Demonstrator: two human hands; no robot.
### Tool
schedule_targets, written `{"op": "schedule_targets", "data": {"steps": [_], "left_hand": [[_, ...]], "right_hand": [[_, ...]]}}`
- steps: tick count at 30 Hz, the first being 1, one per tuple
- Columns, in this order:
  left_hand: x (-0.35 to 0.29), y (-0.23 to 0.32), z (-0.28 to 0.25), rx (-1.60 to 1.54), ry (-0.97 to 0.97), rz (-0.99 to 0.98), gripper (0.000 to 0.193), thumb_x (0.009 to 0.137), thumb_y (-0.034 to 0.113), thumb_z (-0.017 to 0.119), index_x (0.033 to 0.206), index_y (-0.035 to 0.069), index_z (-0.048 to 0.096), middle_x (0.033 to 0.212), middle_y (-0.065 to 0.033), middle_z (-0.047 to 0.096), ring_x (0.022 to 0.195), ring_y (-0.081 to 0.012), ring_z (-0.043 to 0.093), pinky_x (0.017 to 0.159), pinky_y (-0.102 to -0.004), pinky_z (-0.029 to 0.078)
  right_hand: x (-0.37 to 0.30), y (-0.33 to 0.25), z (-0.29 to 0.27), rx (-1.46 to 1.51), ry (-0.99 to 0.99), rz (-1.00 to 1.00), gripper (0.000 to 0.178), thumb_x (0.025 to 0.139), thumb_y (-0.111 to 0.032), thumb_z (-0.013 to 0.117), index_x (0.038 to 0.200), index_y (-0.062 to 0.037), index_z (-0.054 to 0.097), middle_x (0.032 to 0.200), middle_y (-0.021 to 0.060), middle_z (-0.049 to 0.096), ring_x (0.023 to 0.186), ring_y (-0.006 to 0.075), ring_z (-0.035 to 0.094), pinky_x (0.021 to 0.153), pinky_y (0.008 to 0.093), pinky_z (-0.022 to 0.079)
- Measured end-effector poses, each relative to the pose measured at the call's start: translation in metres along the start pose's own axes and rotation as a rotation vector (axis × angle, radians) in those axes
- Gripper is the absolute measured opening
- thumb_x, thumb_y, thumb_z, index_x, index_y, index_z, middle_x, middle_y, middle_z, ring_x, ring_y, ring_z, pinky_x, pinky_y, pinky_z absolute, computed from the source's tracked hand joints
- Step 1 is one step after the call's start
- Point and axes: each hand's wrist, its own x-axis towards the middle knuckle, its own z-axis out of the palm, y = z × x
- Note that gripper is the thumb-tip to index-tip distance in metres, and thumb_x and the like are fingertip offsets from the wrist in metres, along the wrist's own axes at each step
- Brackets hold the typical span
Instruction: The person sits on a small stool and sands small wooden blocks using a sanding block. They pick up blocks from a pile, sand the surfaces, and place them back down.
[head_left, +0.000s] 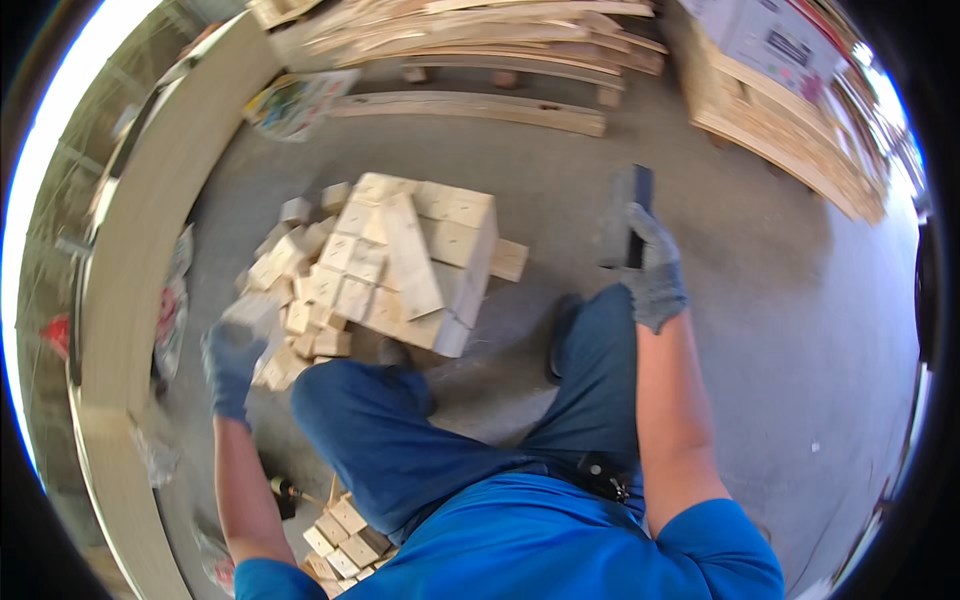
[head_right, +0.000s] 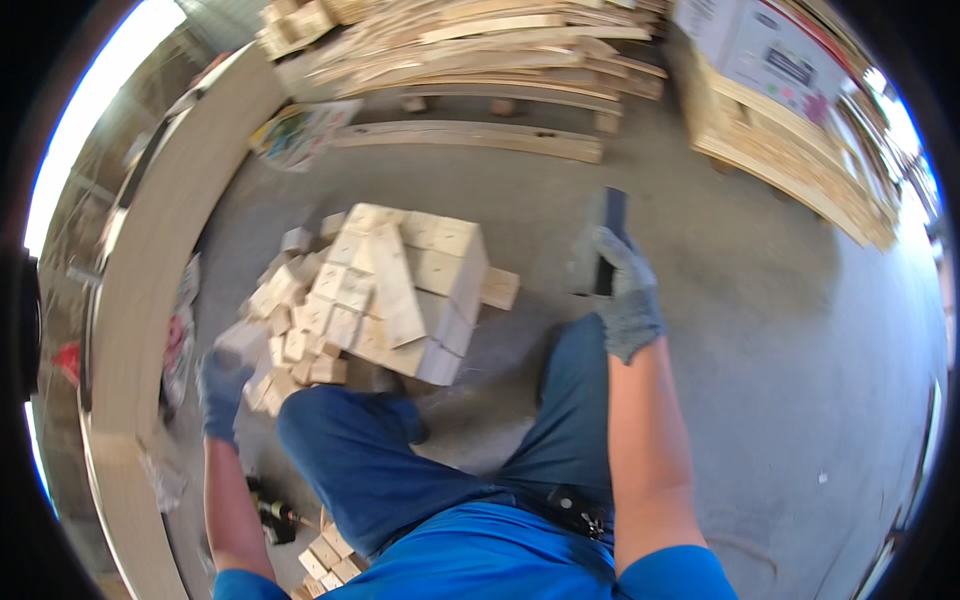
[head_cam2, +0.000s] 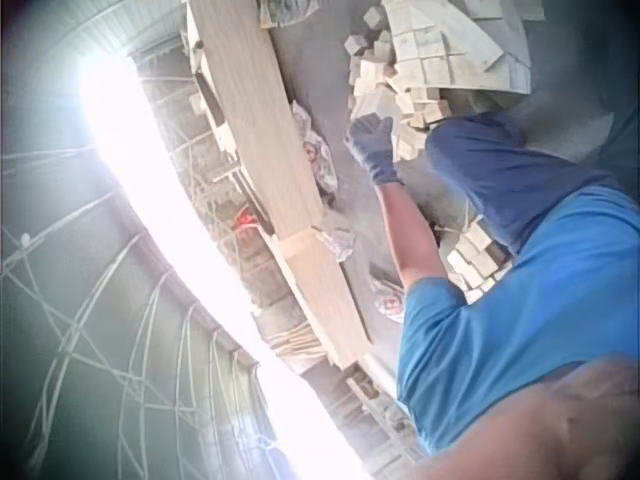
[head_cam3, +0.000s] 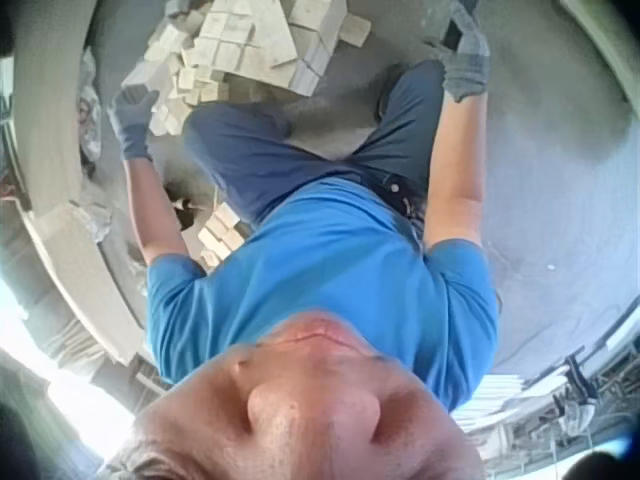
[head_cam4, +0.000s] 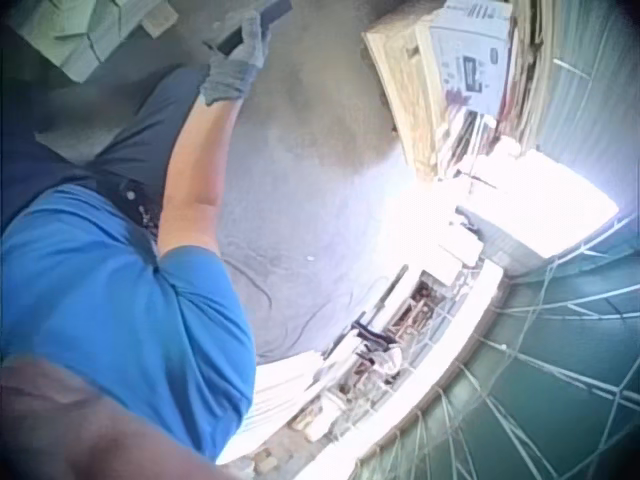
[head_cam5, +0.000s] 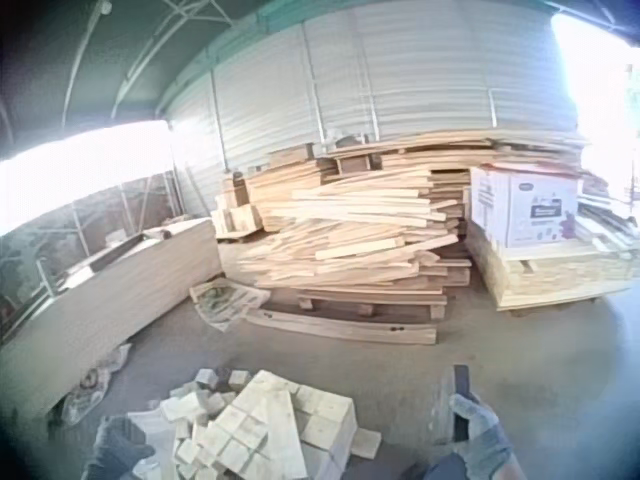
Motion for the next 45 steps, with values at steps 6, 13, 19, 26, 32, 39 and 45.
{"op": "schedule_targets", "data": {"steps": [6, 13, 19, 26, 32, 39, 45], "left_hand": [[-0.006, 0.105, -0.011, -0.166, -0.065, -0.009, 0.067, 0.07, 0.034, 0.094, 0.124, -0.001, 0.072, 0.119, -0.0225, 0.068, 0.114, -0.0387, 0.068, 0.1, -0.0467, 0.055], [-0.005, 0.187, 0.068, -0.28, -0.379, 0.009, 0.063, 0.073, 0.043, 0.094, 0.107, -0.008, 0.076, 0.101, -0.0249, 0.077, 0.093, -0.0355, 0.076, 0.085, -0.0454, 0.06], [-0.002, 0.216, 0.119, -0.086, -0.499, 0.03, 0.072, 0.073, 0.05, 0.094, 0.109, -0.01, 0.075, 0.103, -0.0264, 0.076, 0.098, -0.04, 0.075, 0.09, -0.0461, 0.059], [-0.006, 0.218, 0.166, 0.029, -0.515, 0.013, 0.082, 0.075, 0.058, 0.092, 0.119, -0.009, 0.073, 0.119, -0.0305, 0.072, 0.113, -0.0434, 0.071, 0.099, -0.0482, 0.057], [-0.015, 0.223, 0.168, -0.029, -0.438, -0.085, 0.104, 0.076, 0.063, 0.091, 0.145, -0.008, 0.059, 0.144, -0.0322, 0.061, 0.13, -0.0463, 0.064, 0.111, -0.047, 0.053], [-0.08, 0.171, 0.19, -0.381, -0.172, -0.228, 0.125, 0.072, 0.044, 0.102, 0.161, -0.011, 0.035, 0.155, -0.0337, 0.052, 0.145, -0.0426, 0.053, 0.122, -0.0431, 0.043], [-0.108, 0.192, 0.192, -0.588, -0.258, -0.319, 0.132, 0.063, 0.042, 0.106, 0.159, -0.012, 0.033, 0.146, -0.0292, 0.06, 0.135, -0.037, 0.061, 0.115, -0.0386, 0.05]], "right_hand": [[0.007, 0.008, 0.014, -0.095, 0.129, 0.051, 0.048, 0.099, -0.022, 0.079, 0.14, -0.0015, 0.063, 0.108, 0.0132, 0.074, 0.093, 0.026, 0.074, 0.078, 0.043, 0.063], [0.011, 0.002, 0.02, -0.187, 0.13, 0.087, 0.052, 0.097, -0.025, 0.082, 0.139, -0.0006, 0.063, 0.107, 0.0123, 0.073, 0.09, 0.0244, 0.074, 0.077, 0.0407, 0.063], [0.01, -0.004, 0.025, -0.187, 0.152, 0.095, 0.051, 0.095, -0.023, 0.084, 0.137, -0.0014, 0.064, 0.105, 0.0101, 0.074, 0.087, 0.0219, 0.073, 0.076, 0.0389, 0.063], [0.011, -0.002, 0.022, -0.259, 0.132, 0.097, 0.052, 0.094, -0.023, 0.086, 0.136, -0.0004, 0.065, 0.104, 0.0089, 0.074, 0.085, 0.0199, 0.072, 0.075, 0.0355, 0.062], [0.015, 0.0, 0.022, -0.288, 0.127, 0.075, 0.057, 0.094, -0.023, 0.086, 0.141, 0.0007, 0.063, 0.105, 0.0088, 0.073, 0.085, 0.0193, 0.071, 0.075, 0.0351, 0.061], [0.016, 0.001, 0.021, -0.39, 0.144, 0.073, 0.057, 0.094, -0.023, 0.085, 0.141, 0.001, 0.063, 0.106, 0.0086, 0.073, 0.086, 0.0196, 0.072, 0.074, 0.0352, 0.061], [0.015, 0.007, 0.028, -0.598, 0.131, 0.08, 0.061, 0.093, -0.02, 0.086, 0.146, -0.0001, 0.062, 0.108, 0.0062, 0.073, 0.088, 0.0174, 0.071, 0.074, 0.0343, 0.06]]}}
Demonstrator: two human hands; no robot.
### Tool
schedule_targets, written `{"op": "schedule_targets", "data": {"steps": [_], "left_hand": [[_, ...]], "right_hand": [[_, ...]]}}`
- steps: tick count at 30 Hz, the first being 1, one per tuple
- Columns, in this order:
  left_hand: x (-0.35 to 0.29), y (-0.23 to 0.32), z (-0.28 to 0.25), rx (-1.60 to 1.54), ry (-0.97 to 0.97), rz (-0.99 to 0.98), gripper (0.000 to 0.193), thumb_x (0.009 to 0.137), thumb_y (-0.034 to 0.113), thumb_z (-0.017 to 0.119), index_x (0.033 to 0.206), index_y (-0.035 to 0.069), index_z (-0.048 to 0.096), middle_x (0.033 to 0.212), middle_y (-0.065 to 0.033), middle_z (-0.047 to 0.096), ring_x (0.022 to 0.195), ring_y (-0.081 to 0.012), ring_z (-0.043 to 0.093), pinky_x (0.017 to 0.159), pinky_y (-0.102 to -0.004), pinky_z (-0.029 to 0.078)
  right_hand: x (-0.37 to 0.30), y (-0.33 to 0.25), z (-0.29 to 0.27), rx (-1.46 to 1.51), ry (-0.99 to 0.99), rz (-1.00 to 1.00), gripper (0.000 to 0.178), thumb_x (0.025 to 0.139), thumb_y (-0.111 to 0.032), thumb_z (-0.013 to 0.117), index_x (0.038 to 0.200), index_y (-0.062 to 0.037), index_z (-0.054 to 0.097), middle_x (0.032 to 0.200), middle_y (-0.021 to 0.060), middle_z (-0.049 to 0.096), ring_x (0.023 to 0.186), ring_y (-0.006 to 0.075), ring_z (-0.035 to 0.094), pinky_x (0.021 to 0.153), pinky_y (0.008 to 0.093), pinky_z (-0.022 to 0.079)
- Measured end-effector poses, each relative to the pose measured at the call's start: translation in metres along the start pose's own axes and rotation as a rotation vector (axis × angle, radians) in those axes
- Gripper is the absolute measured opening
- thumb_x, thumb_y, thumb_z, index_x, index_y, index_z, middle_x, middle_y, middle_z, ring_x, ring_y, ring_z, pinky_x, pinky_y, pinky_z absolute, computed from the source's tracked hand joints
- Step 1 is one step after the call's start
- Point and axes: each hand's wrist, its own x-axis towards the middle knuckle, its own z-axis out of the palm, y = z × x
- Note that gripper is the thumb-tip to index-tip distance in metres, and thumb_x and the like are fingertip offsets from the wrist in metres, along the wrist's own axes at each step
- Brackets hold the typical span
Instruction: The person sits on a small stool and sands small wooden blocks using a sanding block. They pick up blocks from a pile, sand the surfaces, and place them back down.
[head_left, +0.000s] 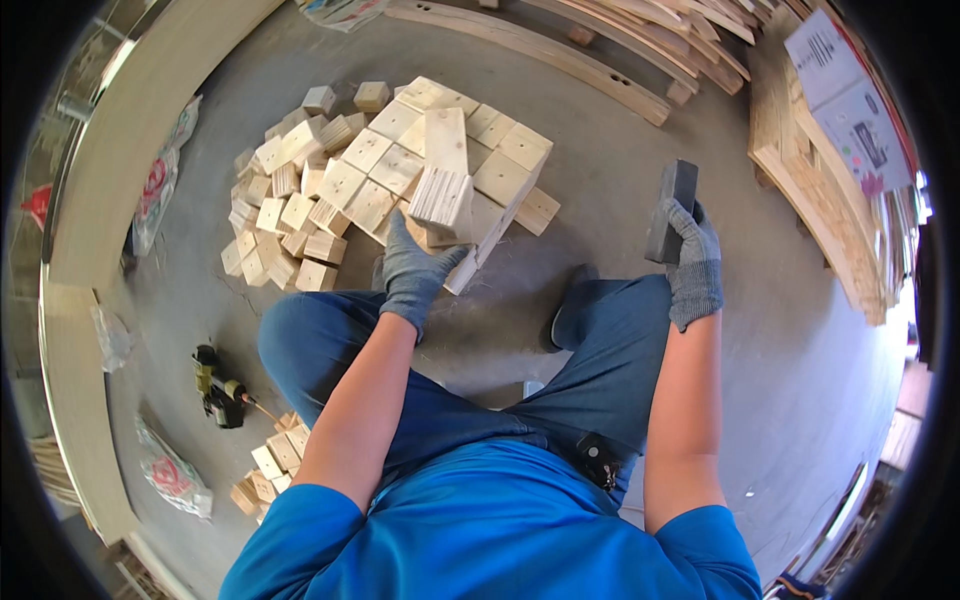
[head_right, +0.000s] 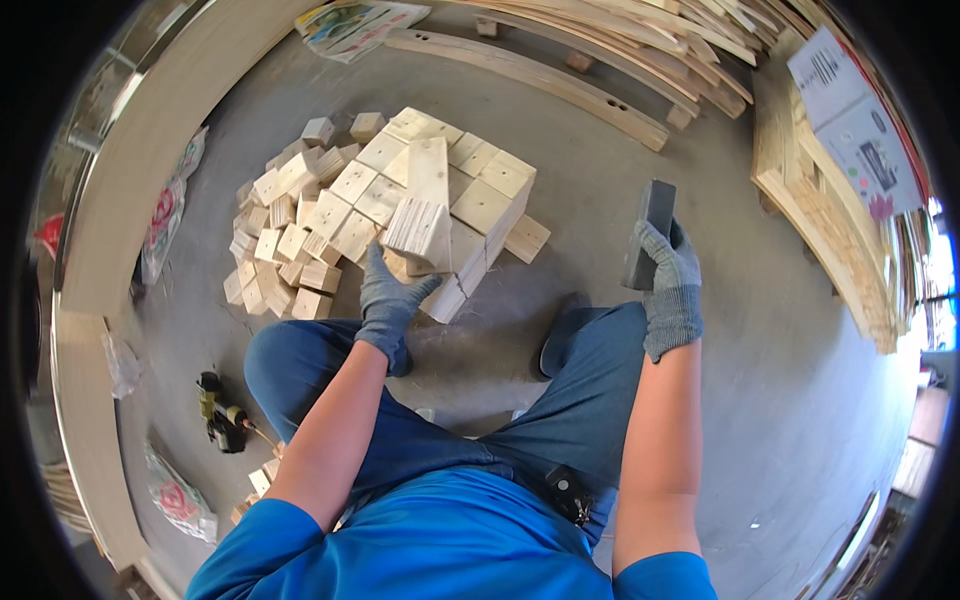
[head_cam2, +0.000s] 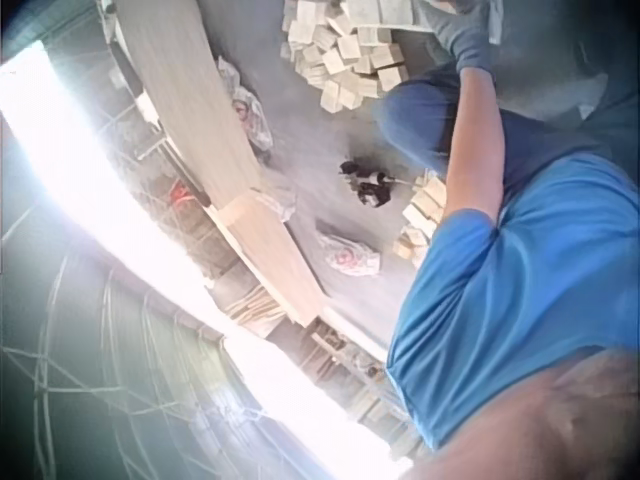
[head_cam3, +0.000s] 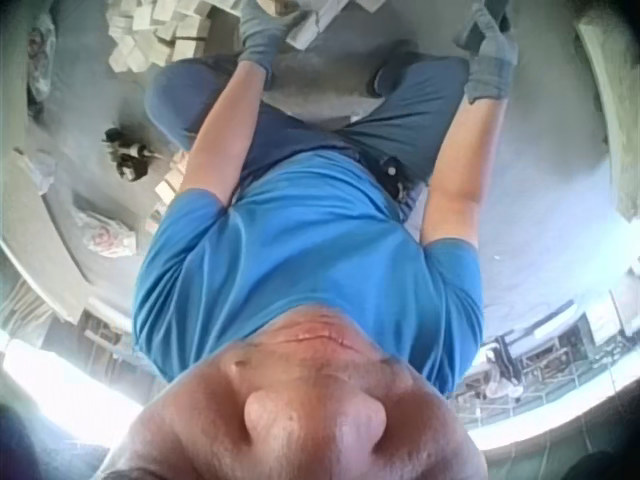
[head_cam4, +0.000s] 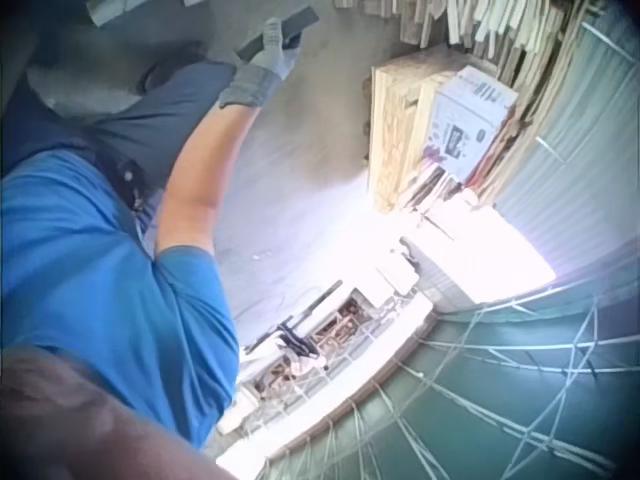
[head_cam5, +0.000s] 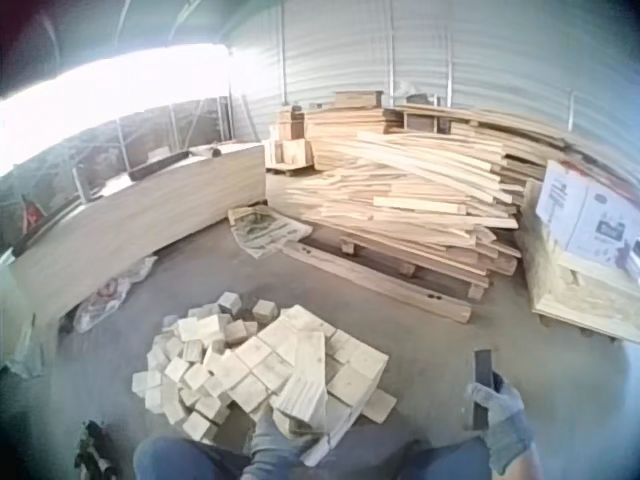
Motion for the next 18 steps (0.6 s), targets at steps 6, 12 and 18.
{"op": "schedule_targets", "data": {"steps": [6, 12, 18], "left_hand": [[0.014, -0.031, 0.021, -0.069, 0.096, 0.062, 0.129, 0.064, 0.037, 0.105, 0.159, -0.009, 0.031, 0.142, -0.0272, 0.063, 0.128, -0.0369, 0.065, 0.11, -0.0406, 0.054], [0.029, -0.062, 0.08, -0.537, 0.125, 0.069, 0.122, 0.066, 0.015, 0.101, 0.161, -0.006, 0.028, 0.145, -0.0215, 0.058, 0.132, -0.0305, 0.061, 0.111, -0.0387, 0.054], [0.045, -0.061, 0.09, -0.708, 0.141, 0.064, 0.107, 0.071, 0.02, 0.098, 0.155, -0.004, 0.036, 0.138, -0.0212, 0.06, 0.128, -0.0315, 0.062, 0.108, -0.0406, 0.054]], "right_hand": [[-0.007, 0.013, 0.034, -0.333, -0.067, -0.095, 0.071, 0.091, -0.021, 0.089, 0.151, 0.0012, 0.058, 0.122, 0.0082, 0.073, 0.104, 0.0157, 0.068, 0.093, 0.0304, 0.056], [-0.033, 0.036, 0.12, -0.518, -0.272, -0.199, 0.085, 0.084, -0.026, 0.095, 0.154, 0.0028, 0.055, 0.138, 0.0175, 0.07, 0.122, 0.0239, 0.067, 0.107, 0.0365, 0.053], [-0.05, 0.035, 0.197, -0.92, -0.389, -0.384, 0.098, 0.078, -0.035, 0.097, 0.156, 0.0026, 0.051, 0.145, 0.0278, 0.064, 0.132, 0.0392, 0.064, 0.113, 0.0443, 0.051]]}}
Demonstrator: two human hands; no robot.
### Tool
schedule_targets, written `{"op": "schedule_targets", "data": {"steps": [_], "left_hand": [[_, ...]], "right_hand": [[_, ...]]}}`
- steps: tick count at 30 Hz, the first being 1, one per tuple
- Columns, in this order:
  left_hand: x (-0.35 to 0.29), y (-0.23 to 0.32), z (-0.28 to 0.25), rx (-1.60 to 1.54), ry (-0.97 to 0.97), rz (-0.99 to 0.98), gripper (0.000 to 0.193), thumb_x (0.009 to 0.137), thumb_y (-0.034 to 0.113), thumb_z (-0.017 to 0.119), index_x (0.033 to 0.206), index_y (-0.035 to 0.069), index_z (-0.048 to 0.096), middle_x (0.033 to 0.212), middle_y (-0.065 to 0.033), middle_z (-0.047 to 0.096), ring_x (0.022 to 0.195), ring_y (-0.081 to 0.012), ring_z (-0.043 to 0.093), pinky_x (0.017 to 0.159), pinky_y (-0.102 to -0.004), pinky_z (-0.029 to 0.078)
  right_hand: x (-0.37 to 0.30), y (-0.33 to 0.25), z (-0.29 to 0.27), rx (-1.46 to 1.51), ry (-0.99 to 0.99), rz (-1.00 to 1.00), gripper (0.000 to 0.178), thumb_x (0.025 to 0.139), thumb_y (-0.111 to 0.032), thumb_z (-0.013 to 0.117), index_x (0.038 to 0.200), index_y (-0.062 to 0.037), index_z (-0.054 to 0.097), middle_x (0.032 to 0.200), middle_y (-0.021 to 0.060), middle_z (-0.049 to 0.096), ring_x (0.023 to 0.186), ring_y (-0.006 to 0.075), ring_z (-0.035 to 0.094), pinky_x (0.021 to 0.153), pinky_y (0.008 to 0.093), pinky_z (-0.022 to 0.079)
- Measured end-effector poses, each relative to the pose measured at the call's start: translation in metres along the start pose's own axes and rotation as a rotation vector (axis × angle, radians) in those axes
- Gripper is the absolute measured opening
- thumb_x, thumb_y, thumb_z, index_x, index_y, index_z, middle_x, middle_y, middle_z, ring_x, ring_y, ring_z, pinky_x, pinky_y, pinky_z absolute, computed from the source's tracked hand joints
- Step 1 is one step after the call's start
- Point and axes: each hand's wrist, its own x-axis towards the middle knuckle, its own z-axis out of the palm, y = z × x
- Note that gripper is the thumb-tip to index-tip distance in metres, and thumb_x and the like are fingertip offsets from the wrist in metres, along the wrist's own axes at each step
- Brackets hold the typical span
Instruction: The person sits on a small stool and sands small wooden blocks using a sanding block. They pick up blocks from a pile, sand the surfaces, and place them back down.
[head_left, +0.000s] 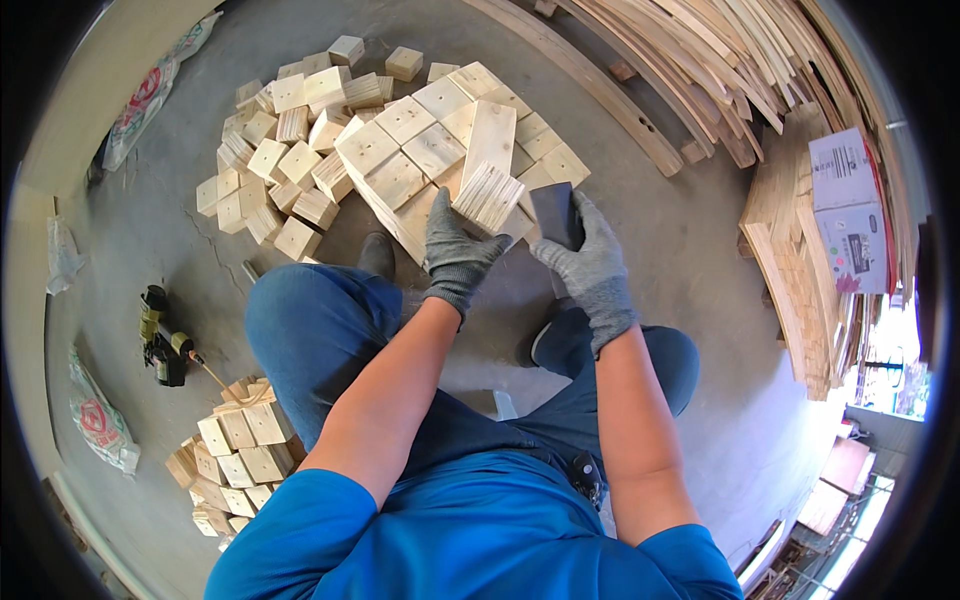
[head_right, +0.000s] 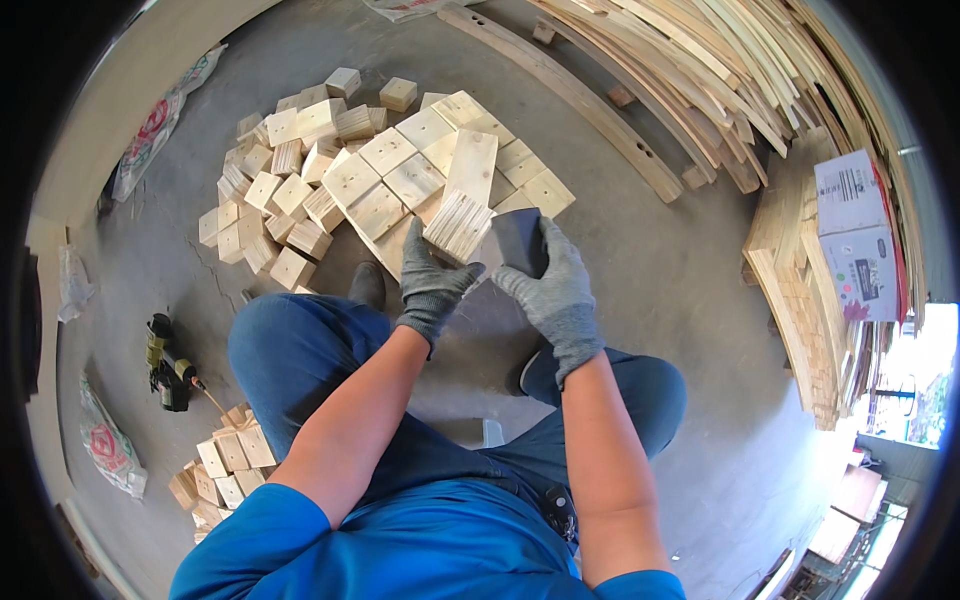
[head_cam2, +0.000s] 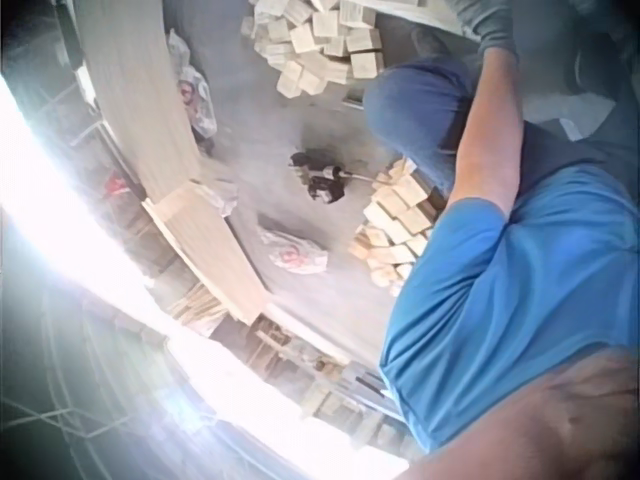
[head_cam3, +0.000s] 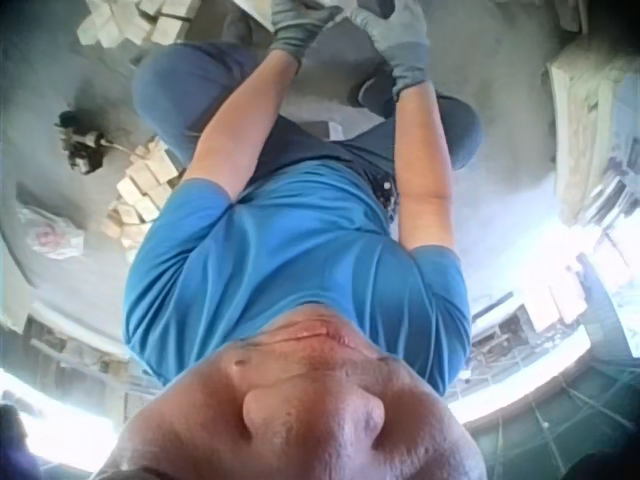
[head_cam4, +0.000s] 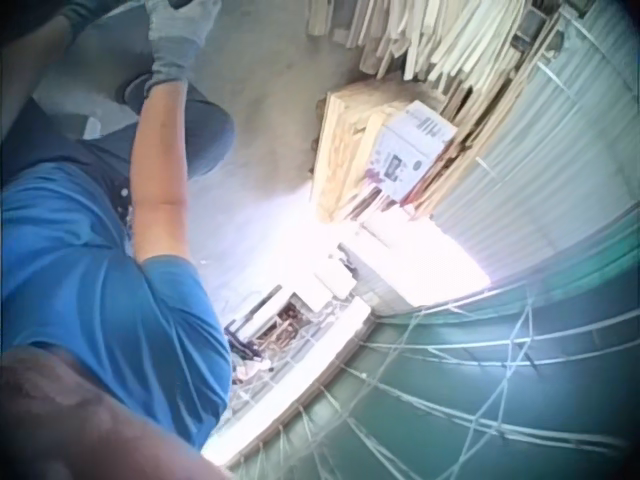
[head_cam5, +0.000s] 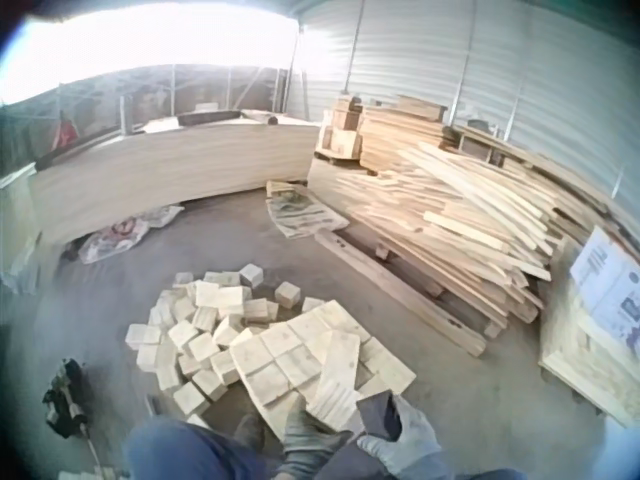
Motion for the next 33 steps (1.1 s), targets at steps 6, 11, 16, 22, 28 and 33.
{"op": "schedule_targets", "data": {"steps": [6, 11, 16, 22, 28, 33], "left_hand": [[0.006, -0.013, 0.007, -0.269, 0.029, -0.027, 0.093, 0.075, 0.025, 0.094, 0.149, -0.002, 0.044, 0.132, -0.021, 0.063, 0.124, -0.0324, 0.063, 0.105, -0.0425, 0.054], [0.001, -0.029, 0.015, -0.512, 0.065, -0.065, 0.082, 0.079, 0.029, 0.091, 0.144, 0.0, 0.051, 0.126, -0.0208, 0.065, 0.12, -0.0332, 0.064, 0.102, -0.044, 0.054], [-0.001, -0.042, 0.011, -0.401, 0.076, -0.025, 0.05, 0.093, 0.023, 0.078, 0.134, 0.002, 0.059, 0.12, -0.0171, 0.067, 0.112, -0.0298, 0.067, 0.097, -0.043, 0.055], [0.003, -0.015, 0.006, -0.588, 0.03, -0.145, 0.018, 0.102, 0.015, 0.066, 0.112, 0.003, 0.074, 0.103, -0.0111, 0.08, 0.09, -0.0223, 0.075, 0.084, -0.0374, 0.06], [0.003, 0.007, 0.001, -0.094, 0.045, 0.043, 0.03, 0.086, 0.021, 0.082, 0.107, 0.001, 0.074, 0.098, -0.0189, 0.078, 0.09, -0.0331, 0.077, 0.081, -0.0396, 0.059], [0.002, 0.031, 0.004, 0.108, 0.055, 0.103, 0.038, 0.072, 0.023, 0.091, 0.099, 0.003, 0.073, 0.089, -0.0175, 0.077, 0.083, -0.0353, 0.076, 0.079, -0.0398, 0.059]], "right_hand": [[0.011, -0.014, 0.036, -0.228, -0.002, -0.158, 0.099, 0.08, -0.038, 0.095, 0.159, -0.0024, 0.047, 0.15, 0.0294, 0.055, 0.136, 0.0459, 0.059, 0.114, 0.0491, 0.051], [0.009, -0.024, 0.056, -0.313, -0.003, -0.245, 0.094, 0.083, -0.038, 0.092, 0.162, -0.0125, 0.048, 0.154, 0.0278, 0.051, 0.137, 0.0491, 0.056, 0.115, 0.0538, 0.048], [0.003, -0.025, 0.078, -0.516, -0.057, -0.302, 0.088, 0.083, -0.039, 0.089, 0.16, -0.0205, 0.052, 0.157, 0.0203, 0.05, 0.138, 0.0453, 0.054, 0.112, 0.0578, 0.046], [0.001, -0.023, 0.085, -0.559, -0.047, -0.356, 0.082, 0.083, -0.035, 0.088, 0.157, -0.0198, 0.057, 0.156, 0.0202, 0.049, 0.135, 0.0439, 0.056, 0.109, 0.0579, 0.047], [0.045, -0.028, 0.082, -0.567, -0.016, -0.28, 0.076, 0.085, -0.035, 0.085, 0.154, -0.017, 0.059, 0.154, 0.019, 0.05, 0.132, 0.0443, 0.058, 0.105, 0.0561, 0.05], [0.103, -0.026, 0.084, -0.591, 0.069, -0.186, 0.071, 0.089, -0.038, 0.083, 0.151, -0.0156, 0.06, 0.143, 0.019, 0.059, 0.123, 0.0445, 0.062, 0.099, 0.0564, 0.055]]}}
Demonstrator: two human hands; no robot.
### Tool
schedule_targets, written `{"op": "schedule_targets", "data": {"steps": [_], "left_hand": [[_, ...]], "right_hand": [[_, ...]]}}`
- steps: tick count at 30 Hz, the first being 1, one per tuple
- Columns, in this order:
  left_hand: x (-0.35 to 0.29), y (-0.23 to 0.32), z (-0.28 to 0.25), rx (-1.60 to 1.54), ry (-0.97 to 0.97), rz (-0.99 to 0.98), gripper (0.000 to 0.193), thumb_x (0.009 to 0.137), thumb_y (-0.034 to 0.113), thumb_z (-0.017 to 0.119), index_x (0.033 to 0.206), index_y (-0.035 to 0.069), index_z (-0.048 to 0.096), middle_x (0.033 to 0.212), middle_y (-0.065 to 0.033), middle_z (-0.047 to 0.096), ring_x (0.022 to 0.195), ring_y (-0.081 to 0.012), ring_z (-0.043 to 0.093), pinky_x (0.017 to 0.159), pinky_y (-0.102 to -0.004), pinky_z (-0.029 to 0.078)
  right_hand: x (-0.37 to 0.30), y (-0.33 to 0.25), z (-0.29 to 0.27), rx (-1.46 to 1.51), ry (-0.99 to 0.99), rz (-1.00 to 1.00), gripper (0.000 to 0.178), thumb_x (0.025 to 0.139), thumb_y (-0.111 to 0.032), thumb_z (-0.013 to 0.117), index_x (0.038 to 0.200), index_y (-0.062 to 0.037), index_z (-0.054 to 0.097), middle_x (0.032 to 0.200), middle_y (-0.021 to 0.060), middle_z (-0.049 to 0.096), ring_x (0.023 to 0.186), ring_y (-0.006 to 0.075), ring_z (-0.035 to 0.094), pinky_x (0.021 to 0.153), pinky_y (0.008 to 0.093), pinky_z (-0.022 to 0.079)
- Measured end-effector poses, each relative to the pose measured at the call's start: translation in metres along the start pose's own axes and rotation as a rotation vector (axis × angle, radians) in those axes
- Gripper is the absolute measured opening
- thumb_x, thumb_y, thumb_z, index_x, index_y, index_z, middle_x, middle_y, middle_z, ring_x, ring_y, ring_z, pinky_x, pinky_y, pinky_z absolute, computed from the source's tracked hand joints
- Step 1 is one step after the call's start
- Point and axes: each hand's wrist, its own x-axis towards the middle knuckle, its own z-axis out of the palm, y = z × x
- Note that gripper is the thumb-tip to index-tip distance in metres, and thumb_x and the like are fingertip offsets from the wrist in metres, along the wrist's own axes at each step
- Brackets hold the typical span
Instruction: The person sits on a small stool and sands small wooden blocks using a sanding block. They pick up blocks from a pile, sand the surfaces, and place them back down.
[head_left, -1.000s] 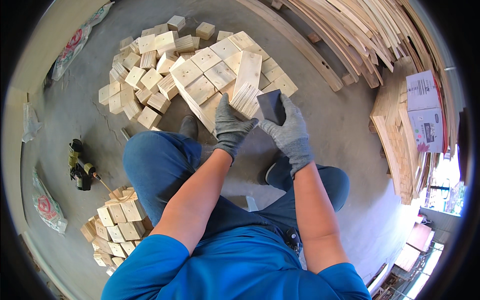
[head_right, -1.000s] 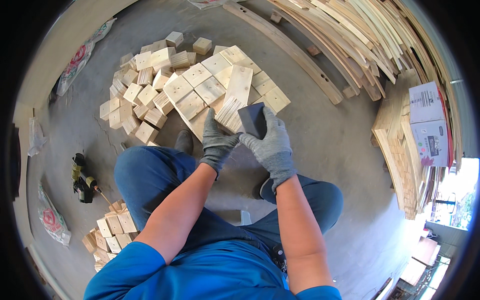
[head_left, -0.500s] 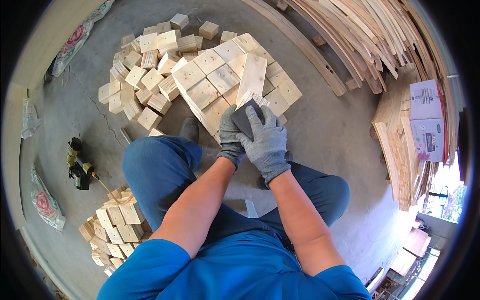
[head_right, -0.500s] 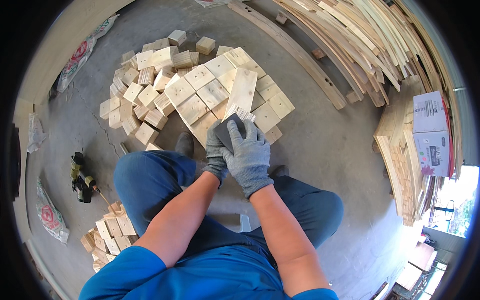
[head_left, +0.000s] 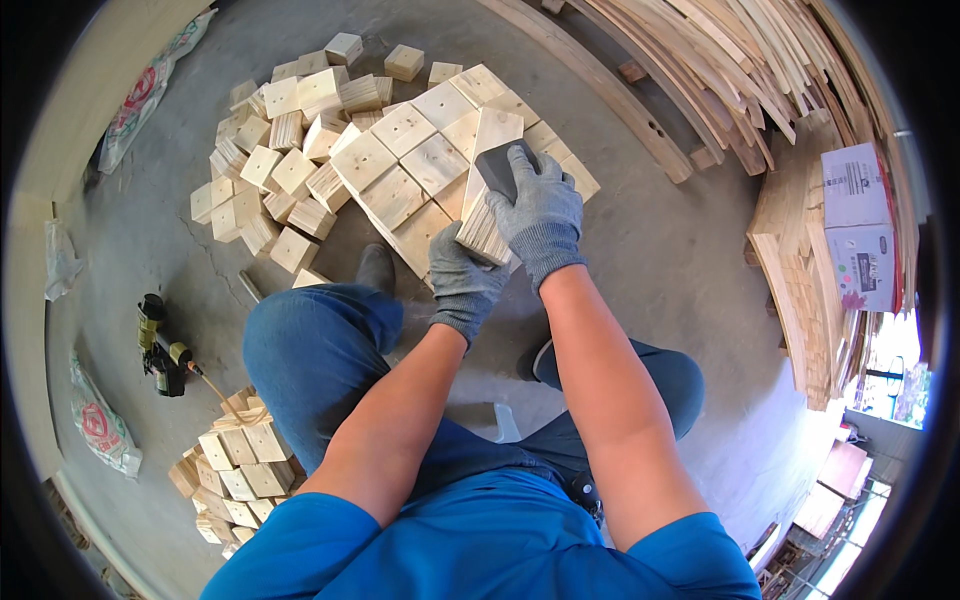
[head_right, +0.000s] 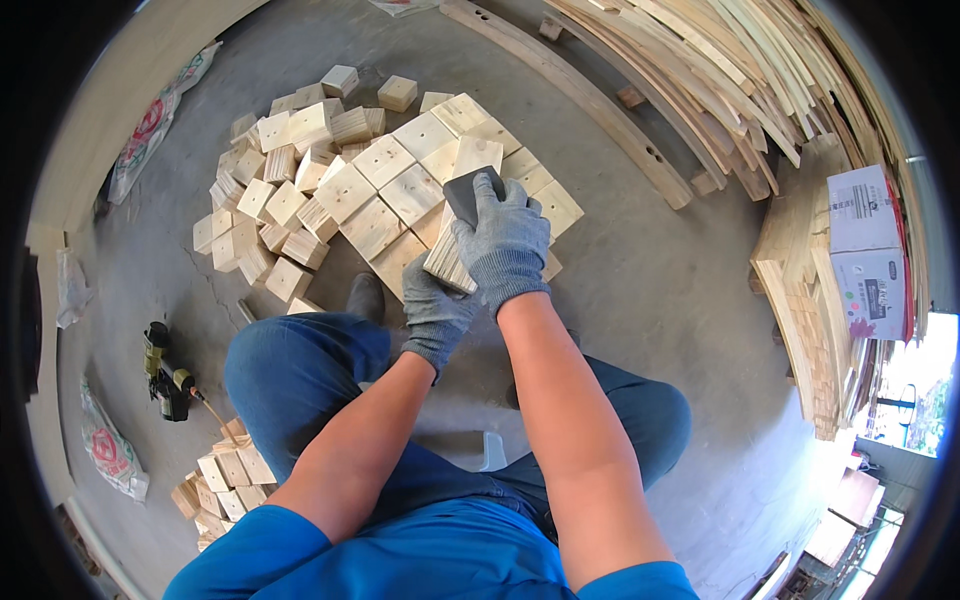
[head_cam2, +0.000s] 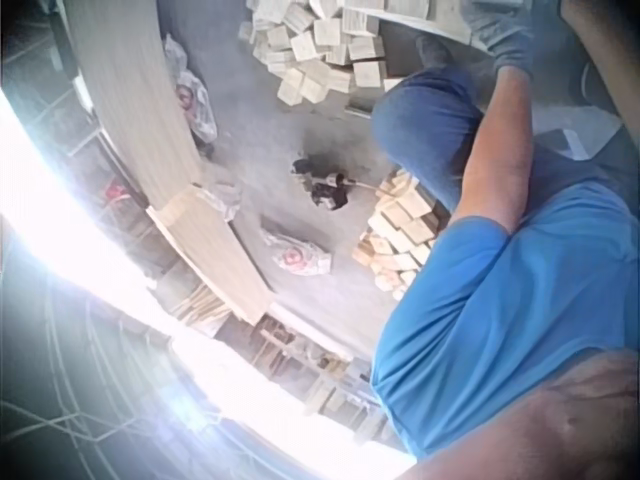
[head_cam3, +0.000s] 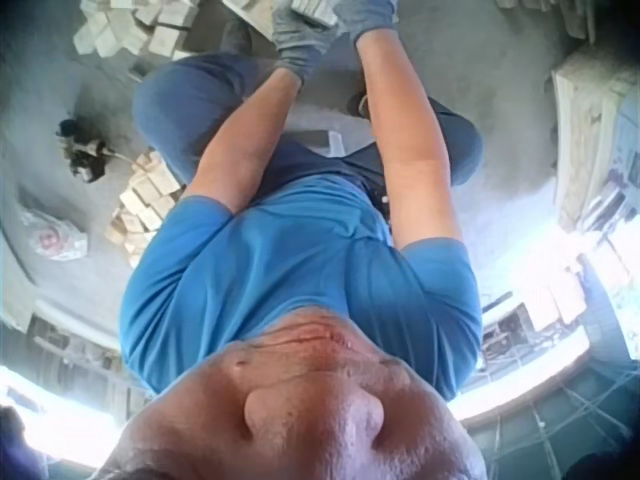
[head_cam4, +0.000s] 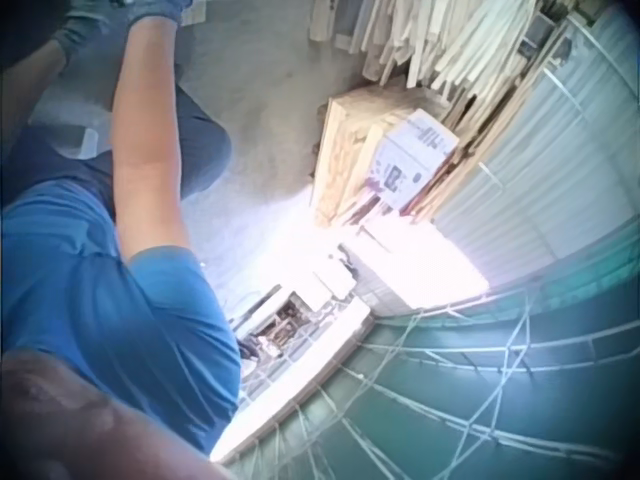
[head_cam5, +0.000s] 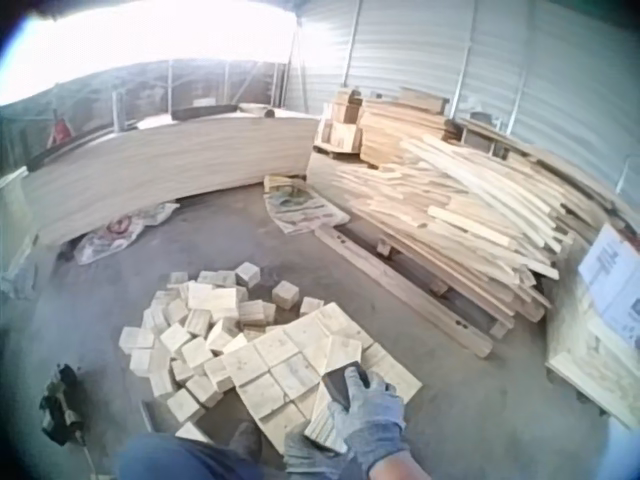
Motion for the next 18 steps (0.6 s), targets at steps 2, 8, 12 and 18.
{"op": "schedule_targets", "data": {"steps": [2, 8, 12, 18], "left_hand": [[-0.002, 0.002, -0.001, 0.064, -0.027, 0.029, 0.036, 0.076, 0.019, 0.089, 0.103, 0.001, 0.073, 0.092, -0.014, 0.077, 0.086, -0.0282, 0.075, 0.08, -0.0375, 0.06], [-0.006, -0.042, 0.0, -0.46, 0.006, -0.168, 0.018, 0.098, 0.011, 0.071, 0.113, 0.002, 0.076, 0.101, -0.0073, 0.08, 0.092, -0.0175, 0.075, 0.083, -0.0348, 0.062], [-0.005, -0.017, -0.001, -1.007, -0.055, -0.466, 0.024, 0.096, 0.019, 0.074, 0.115, 0.004, 0.076, 0.098, -0.0104, 0.08, 0.089, -0.025, 0.076, 0.084, -0.0406, 0.061], [-0.001, -0.011, -0.002, 0.105, -0.024, 0.041, 0.035, 0.079, 0.023, 0.087, 0.105, 0.004, 0.074, 0.092, -0.0155, 0.078, 0.084, -0.033, 0.077, 0.079, -0.042, 0.059]], "right_hand": [[-0.007, 0.001, -0.004, -0.007, -0.008, -0.017, 0.071, 0.089, -0.038, 0.082, 0.152, -0.0154, 0.059, 0.143, 0.0188, 0.058, 0.123, 0.0445, 0.062, 0.099, 0.0562, 0.055], [-0.088, -0.019, -0.016, 0.077, -0.042, -0.194, 0.075, 0.087, -0.035, 0.081, 0.155, -0.0147, 0.057, 0.15, 0.0207, 0.051, 0.129, 0.0453, 0.057, 0.104, 0.0581, 0.049], [-0.105, -0.016, -0.013, 0.037, -0.062, -0.201, 0.076, 0.085, -0.034, 0.082, 0.155, -0.0157, 0.058, 0.152, 0.0212, 0.05, 0.132, 0.0438, 0.056, 0.105, 0.058, 0.048], [-0.023, -0.003, -0.003, 0.026, 0.023, -0.1, 0.069, 0.088, -0.033, 0.081, 0.151, -0.0142, 0.061, 0.143, 0.0196, 0.058, 0.126, 0.0437, 0.061, 0.099, 0.0554, 0.053]]}}
